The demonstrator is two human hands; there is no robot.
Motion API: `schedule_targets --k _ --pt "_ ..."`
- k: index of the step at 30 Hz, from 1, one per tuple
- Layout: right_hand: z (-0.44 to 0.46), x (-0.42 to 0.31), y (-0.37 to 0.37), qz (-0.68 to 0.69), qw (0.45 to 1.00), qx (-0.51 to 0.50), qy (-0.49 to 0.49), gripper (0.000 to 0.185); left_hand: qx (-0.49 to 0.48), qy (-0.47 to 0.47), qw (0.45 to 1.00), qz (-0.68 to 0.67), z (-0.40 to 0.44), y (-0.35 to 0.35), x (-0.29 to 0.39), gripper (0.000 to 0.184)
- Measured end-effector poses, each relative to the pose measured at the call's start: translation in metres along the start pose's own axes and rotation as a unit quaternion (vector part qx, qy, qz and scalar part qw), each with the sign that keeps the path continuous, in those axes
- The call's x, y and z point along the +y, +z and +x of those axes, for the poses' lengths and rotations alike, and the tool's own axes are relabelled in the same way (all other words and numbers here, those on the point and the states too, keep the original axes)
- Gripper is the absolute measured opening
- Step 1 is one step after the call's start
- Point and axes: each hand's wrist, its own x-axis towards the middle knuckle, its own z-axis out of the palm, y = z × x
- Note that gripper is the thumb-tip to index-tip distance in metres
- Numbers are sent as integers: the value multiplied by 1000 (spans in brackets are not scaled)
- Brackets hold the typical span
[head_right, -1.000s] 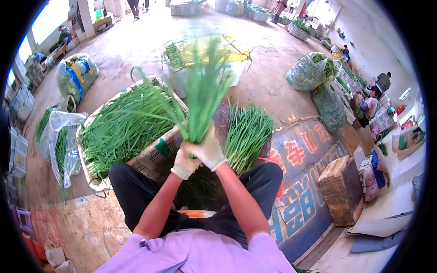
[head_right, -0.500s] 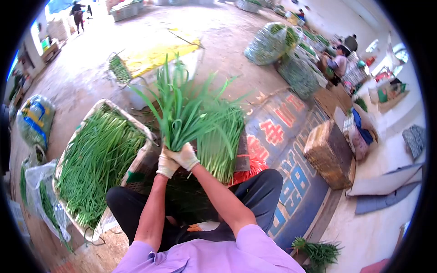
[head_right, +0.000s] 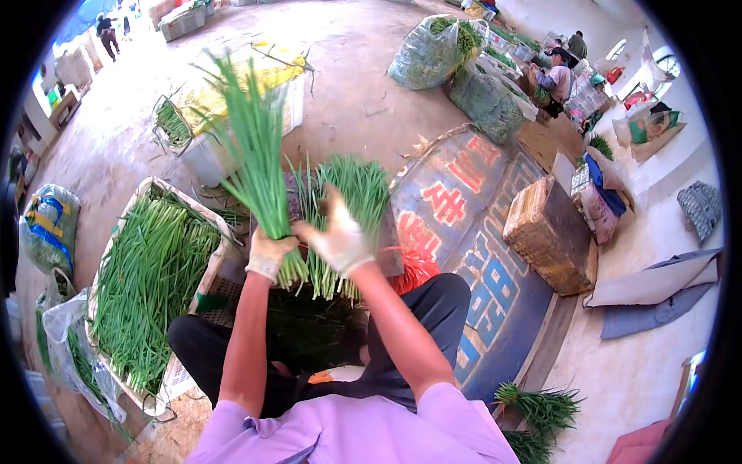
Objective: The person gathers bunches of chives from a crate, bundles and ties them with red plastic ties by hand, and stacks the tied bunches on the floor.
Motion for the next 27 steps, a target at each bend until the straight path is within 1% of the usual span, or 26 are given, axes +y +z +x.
schedule_targets --k 1,2,3,4,5,6,7,8,9,11,12,13,14,15,16,17,18,19,20,21,23,25,27 --pt "-5 39 -7 43 998 49 3 89 -16 -37 999 30 7 5 -12 35" --pt "-15 52 -23 37 996 70 45 83 -36 -44 995 85 10 19 -9 38" --pt "-26 71 -31 4 993 93 69 83 -20 -106 994 9 15 29 -35 43" --pt "-35 101 -36 -47 995 90 23 81 -31 -120 992 25 16 39 -57 47" --pt "-45 118 -38 -75 993 87 17 80 -42 -134 989 42 13 49 -69 50" --pt "-54 130 -40 -103 991 85 10 79 -33 -158 979 126 5 62 -69 56" --pt "-63 142 -40 -103 990 89 33 77 -24 -179 961 210 -3 72 -68 63" --pt "-72 150 -41 -104 989 92 56 74 -21 -180 946 270 4 69 -114 73" --pt "-84 147 -41 -79 986 115 89 68 -27 -177 945 273 3 74 -115 73" --pt "-90 157 -42 -97 976 110 160 57 28 -187 895 405 4 84 -107 78" --pt "-94 162 -42 -93 976 112 162 57 -2 -207 895 395 4 83 -99 79" --pt "-92 166 -40 -111 974 112 163 49 -1 -204 894 398 5 81 -91 79" --pt "-90 167 -39 -129 972 111 164 41 -19 -218 909 354 5 79 -82 78" --pt "-88 164 -39 -125 972 113 163 41 -38 -233 921 308 4 77 -70 78" --pt "-87 160 -39 -117 977 102 146 37 -41 -274 928 250 -1 78 -39 65" --pt "-86 154 -36 -108 981 91 131 32 -54 -256 949 178 0 69 -36 49" --pt "-85 150 -31 -108 983 82 122 28 -48 -272 952 132 -2 64 -22 44" --pt "-83 145 -26 -103 983 78 127 28 -40 -289 953 85 -5 60 -8 39" --pt "-77 143 -19 -115 985 35 124 28 -45 -293 951 88 6 40 -25 39" --pt "-71 141 -12 -125 985 -6 117 27 -48 -317 947 -18 3 37 -14 39" --pt "-58 137 1 -145 983 -18 107 26 -43 -286 957 -7 8 23 -20 36" --pt "-47 135 10 -171 976 14 131 26 -42 -275 961 -8 11 12 -31 35" --pt "-43 130 17 -184 975 14 126 22 -39 -267 963 -12 9 7 -29 34"
